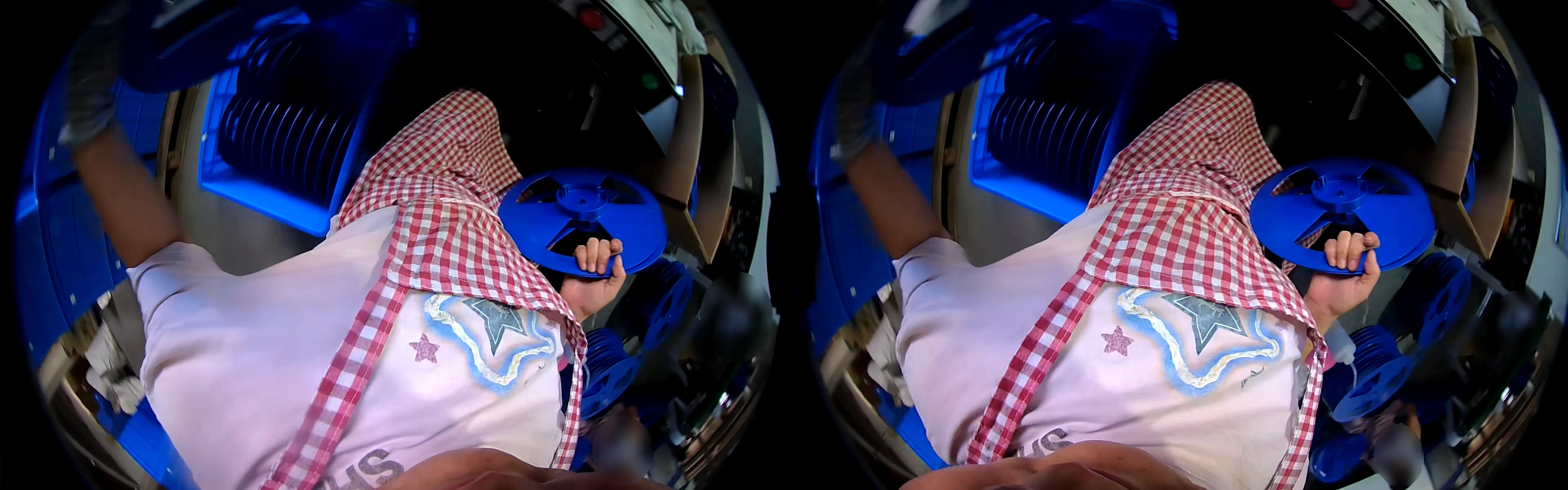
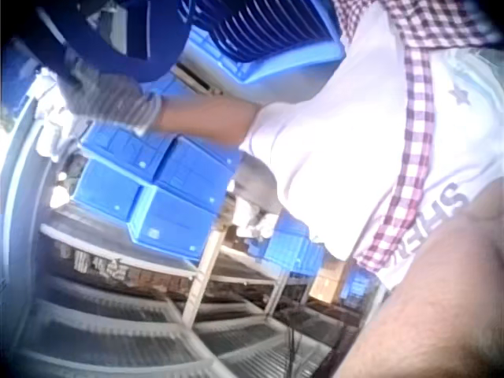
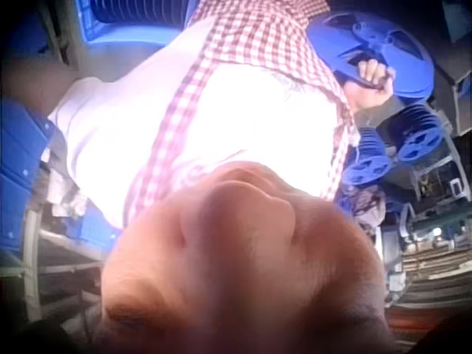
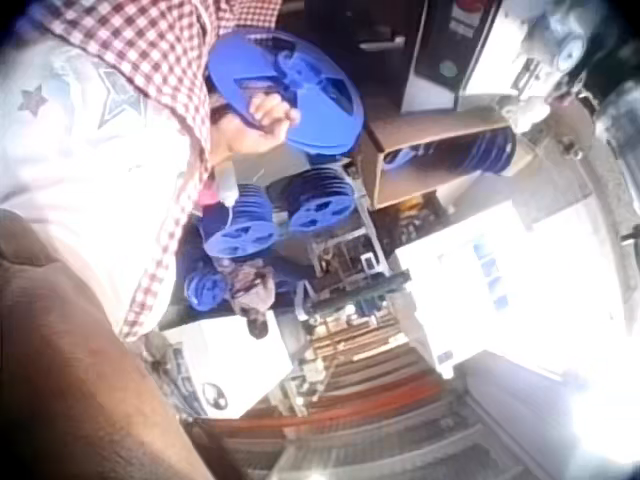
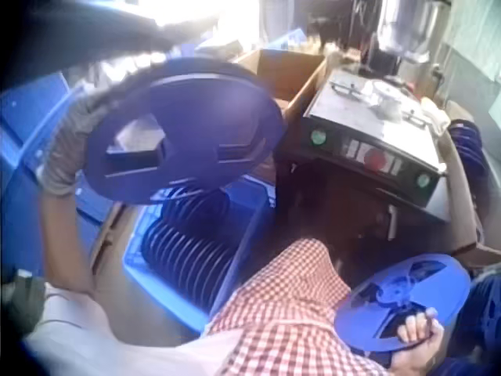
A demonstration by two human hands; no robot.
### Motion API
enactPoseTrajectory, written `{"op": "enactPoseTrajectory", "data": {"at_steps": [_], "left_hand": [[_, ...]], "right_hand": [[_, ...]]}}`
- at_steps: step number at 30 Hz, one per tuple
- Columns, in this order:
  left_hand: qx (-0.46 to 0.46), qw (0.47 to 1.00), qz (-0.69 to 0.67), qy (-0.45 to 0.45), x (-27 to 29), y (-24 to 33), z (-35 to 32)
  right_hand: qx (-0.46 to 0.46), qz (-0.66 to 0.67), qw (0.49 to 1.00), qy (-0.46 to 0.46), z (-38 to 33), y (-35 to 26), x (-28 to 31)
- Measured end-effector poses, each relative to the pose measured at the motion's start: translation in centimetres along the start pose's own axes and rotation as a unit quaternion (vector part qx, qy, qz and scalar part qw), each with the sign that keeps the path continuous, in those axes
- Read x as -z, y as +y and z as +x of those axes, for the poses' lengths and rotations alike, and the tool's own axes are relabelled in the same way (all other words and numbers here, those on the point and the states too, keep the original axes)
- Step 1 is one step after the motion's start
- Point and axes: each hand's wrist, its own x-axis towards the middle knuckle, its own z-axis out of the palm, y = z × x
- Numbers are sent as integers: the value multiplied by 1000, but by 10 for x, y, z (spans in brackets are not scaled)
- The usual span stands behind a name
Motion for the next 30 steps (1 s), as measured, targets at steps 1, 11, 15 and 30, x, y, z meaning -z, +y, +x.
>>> {"op": "enactPoseTrajectory", "data": {"at_steps": [1, 11, 15, 30], "left_hand": [[-18, 999, 32, -16, 1, -22, -8], [67, 947, 312, -39, -74, -361, -26], [114, 927, 356, 8, -93, -383, -52], [69, 869, -178, -457, -375, -116, -158]], "right_hand": [[-18, -7, 1000, -10, 5, -5, -3], [-52, -108, 992, -30, 10, -9, -36], [-63, -127, 990, -27, 5, -8, -41], [-76, 37, 985, -152, 23, -16, -17]]}}
